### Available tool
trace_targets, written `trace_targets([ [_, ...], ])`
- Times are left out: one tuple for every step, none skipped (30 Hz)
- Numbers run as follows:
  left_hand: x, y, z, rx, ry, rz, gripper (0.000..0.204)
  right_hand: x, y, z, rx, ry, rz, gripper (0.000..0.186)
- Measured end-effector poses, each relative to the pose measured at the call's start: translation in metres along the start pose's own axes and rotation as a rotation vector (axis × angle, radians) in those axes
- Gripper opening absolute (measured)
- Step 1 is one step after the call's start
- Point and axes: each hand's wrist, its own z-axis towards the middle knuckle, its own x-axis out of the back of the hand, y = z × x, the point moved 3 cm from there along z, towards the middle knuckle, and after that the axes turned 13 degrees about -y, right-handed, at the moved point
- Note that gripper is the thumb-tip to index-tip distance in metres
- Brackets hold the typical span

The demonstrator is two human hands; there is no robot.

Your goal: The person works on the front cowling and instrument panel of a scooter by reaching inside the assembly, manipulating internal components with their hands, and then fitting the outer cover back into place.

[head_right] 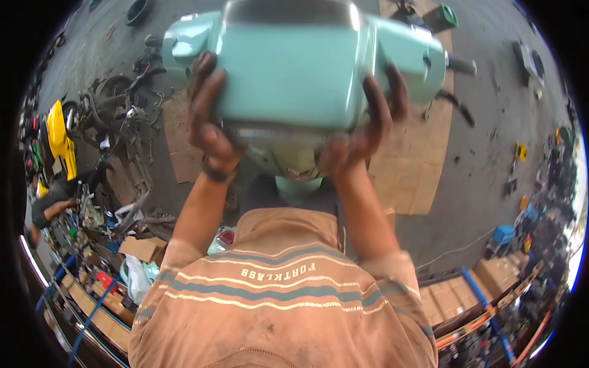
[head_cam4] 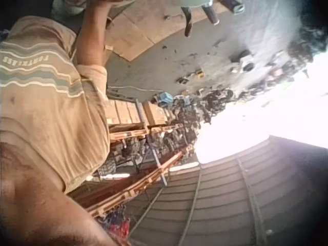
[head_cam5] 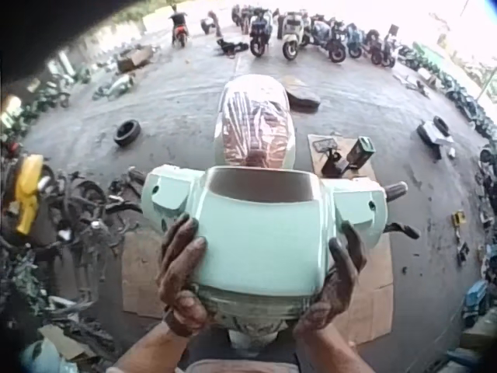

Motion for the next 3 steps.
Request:
trace_targets([
  [-0.004, -0.001, 0.000, 0.005, 0.028, -0.036, 0.057, -0.009, 0.003, 0.011, 0.078, -0.007, 0.010, 0.065],
  [-0.008, -0.002, -0.001, 0.009, 0.052, -0.078, 0.055, -0.004, 0.003, 0.008, 0.043, -0.079, 0.023, 0.060],
  [-0.015, -0.005, -0.005, 0.000, 0.071, -0.128, 0.054, -0.002, 0.008, -0.002, 0.056, -0.031, -0.012, 0.060],
])
